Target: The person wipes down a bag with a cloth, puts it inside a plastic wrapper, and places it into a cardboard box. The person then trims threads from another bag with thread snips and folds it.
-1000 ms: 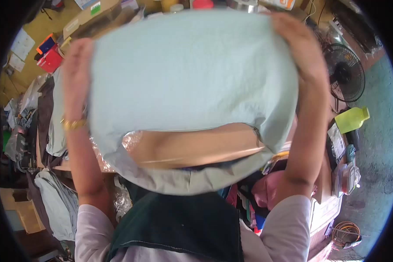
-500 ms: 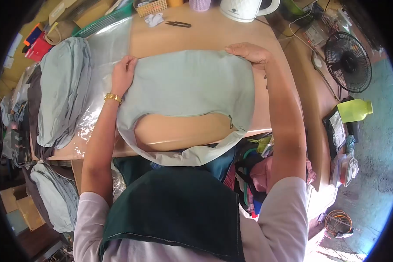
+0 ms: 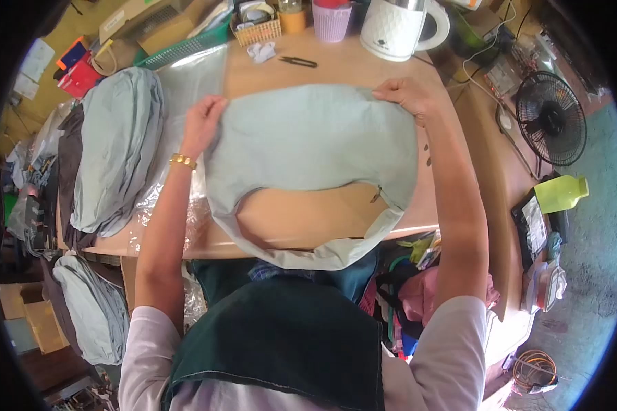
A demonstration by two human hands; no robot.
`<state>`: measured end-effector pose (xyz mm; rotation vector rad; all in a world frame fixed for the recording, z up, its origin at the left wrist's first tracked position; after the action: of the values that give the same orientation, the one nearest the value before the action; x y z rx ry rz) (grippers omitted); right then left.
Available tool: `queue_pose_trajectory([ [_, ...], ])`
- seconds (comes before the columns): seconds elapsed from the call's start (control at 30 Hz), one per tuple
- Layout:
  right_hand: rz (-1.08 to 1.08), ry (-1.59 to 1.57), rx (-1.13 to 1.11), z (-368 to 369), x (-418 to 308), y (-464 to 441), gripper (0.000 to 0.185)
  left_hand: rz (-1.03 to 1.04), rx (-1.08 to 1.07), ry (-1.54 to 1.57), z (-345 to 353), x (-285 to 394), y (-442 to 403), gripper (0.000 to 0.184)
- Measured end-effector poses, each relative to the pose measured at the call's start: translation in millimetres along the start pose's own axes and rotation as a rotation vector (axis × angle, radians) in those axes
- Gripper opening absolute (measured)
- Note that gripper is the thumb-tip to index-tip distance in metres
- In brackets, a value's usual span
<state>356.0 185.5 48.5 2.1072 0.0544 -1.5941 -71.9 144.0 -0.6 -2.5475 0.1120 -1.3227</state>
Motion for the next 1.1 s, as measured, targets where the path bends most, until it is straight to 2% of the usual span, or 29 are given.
queue_pose_trajectory([
  [0.07,-0.397,0.481,0.372,-2,-57,31,0.014,0.212,0.166,0.006,-33,42,-15,0.022],
  [0.17,-0.944,0.305,0.686,-4,-124,81,0.014,0.480,0.448,0.042,-88,131,-11,0.015],
  [0.2,-1.022,0.221,0.705,5,-144,106,0.018,0.586,0.444,0.141,-104,148,-6,0.010],
  [0.23,-0.999,0.489,0.898,15,-158,135,0.020,0.664,0.483,0.073,-116,163,5,0.008],
  [0.27,-0.819,0.599,0.958,22,-162,159,0.015,0.741,0.523,0.004,-123,173,20,0.006],
  [0.33,-0.936,0.634,0.753,17,-138,177,0.008,0.644,0.547,-0.264,-122,170,54,0.003],
  [0.4,-0.944,0.518,0.640,37,-99,175,0.008,0.659,0.349,-0.322,-106,148,84,0.007],
  [0.43,-0.875,0.636,0.526,32,-66,171,0.013,0.650,0.233,-0.366,-94,134,99,0.010],
  [0.5,-0.522,0.852,0.174,44,-14,170,0.017,0.364,-0.184,-0.237,-71,102,131,0.011],
  [0.57,-0.220,0.829,-0.087,59,2,175,0.031,0.164,-0.559,-0.434,-68,93,147,0.028],
  [0.6,-0.216,0.830,-0.095,73,7,169,0.031,0.156,-0.562,-0.431,-57,96,148,0.028],
  [0.67,-0.599,0.710,0.420,113,14,148,0.051,0.330,-0.101,-0.358,-24,116,146,0.051],
  [0.7,-0.601,0.709,0.420,132,26,136,0.051,0.330,-0.099,-0.359,-9,109,147,0.051],
  [0.77,-0.493,1.270,0.463,160,47,119,0.070,0.243,-0.294,-0.729,24,83,148,0.066],
  [0.8,-0.496,1.273,0.468,157,48,125,0.070,0.222,-0.315,-0.715,27,80,154,0.065],
  [0.83,-0.358,1.255,0.332,150,49,131,0.074,0.226,-0.303,-0.714,23,81,153,0.065],
  [0.87,-0.223,1.230,0.195,144,49,130,0.077,0.169,-0.418,-0.591,15,82,152,0.066],
  [0.9,-0.220,1.230,0.187,143,45,126,0.077,0.102,-0.548,-0.462,7,87,156,0.068],
  [0.93,-0.237,0.757,0.174,138,38,115,0.083,-0.014,-0.553,-0.166,0,103,142,0.071],
  [0.97,-0.246,0.287,0.157,135,30,104,0.089,-0.018,-0.551,-0.163,10,103,127,0.071],
  [1.0,-0.246,0.287,0.155,143,23,88,0.089,-0.276,-0.463,0.431,24,97,112,0.072],
  [1.03,-0.223,-0.246,0.097,159,16,65,0.093,-0.517,-0.338,1.020,35,89,98,0.073],
  [1.07,-0.192,-0.778,0.028,168,15,50,0.096,-0.505,-0.337,1.017,40,77,86,0.073],
  [1.1,-0.210,-0.777,0.026,165,23,40,0.096,-0.700,-0.140,1.333,41,61,72,0.069],
])
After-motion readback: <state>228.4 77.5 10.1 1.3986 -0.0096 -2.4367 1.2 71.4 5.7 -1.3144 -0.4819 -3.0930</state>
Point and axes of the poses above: each hand's wrist, its own y-axis away from the middle knuckle, its own z-axis out of the palm, x = y × z, the point moved 1 cm from there along -y, towards the middle knuckle, and after that the axes turned 1 degree about -z, right-handed, at the moved point
